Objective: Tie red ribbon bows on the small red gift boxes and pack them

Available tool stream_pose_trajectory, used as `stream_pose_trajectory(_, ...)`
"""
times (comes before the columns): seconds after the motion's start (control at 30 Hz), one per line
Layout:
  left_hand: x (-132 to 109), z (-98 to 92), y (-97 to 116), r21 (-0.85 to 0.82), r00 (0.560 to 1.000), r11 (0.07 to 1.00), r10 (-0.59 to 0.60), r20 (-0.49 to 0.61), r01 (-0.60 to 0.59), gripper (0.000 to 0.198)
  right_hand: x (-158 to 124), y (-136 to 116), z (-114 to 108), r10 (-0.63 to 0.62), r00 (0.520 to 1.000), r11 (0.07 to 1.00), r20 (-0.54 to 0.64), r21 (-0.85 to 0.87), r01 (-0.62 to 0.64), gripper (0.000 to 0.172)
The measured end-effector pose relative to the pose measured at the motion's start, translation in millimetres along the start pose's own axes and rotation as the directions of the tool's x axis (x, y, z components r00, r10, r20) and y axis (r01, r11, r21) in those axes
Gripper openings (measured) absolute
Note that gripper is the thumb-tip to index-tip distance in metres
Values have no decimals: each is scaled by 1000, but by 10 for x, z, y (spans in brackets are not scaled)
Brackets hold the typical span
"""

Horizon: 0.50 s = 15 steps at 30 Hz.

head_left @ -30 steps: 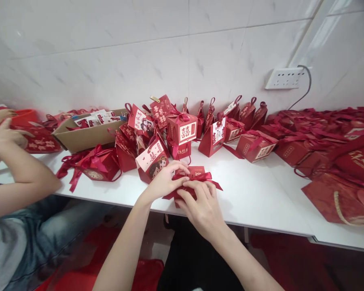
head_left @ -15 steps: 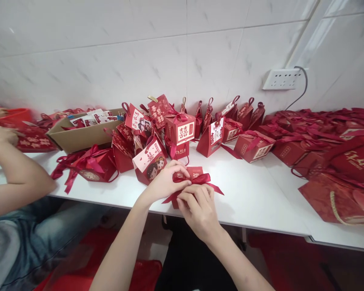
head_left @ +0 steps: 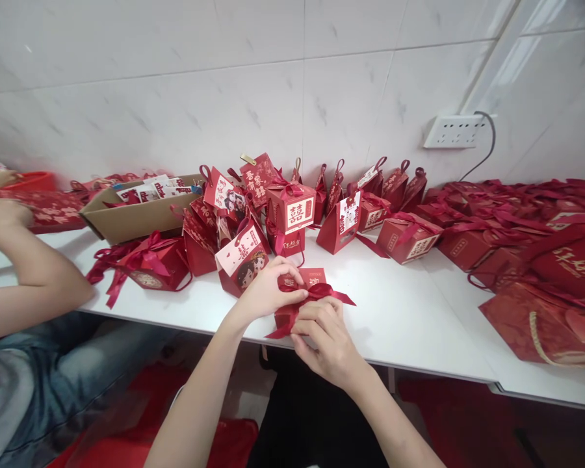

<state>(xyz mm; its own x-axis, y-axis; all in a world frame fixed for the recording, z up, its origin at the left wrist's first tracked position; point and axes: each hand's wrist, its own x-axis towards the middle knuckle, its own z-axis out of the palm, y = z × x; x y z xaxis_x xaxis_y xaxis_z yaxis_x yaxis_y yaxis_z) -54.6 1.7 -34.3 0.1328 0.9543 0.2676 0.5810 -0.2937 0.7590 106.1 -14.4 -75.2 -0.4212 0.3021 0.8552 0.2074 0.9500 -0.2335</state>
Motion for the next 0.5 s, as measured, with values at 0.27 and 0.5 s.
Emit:
stream_pose_trajectory(0.27,-65,-2,-78,-57,988,998,-31,-148,23,21,-102,219,-261,193,976,977,-106,117,-180,16)
stream_pose_trajectory(0.5,-366,48,-25,-171,899,957,-279,-338,233,24,-59,540,-212,686,725,677,57,313,-666,19)
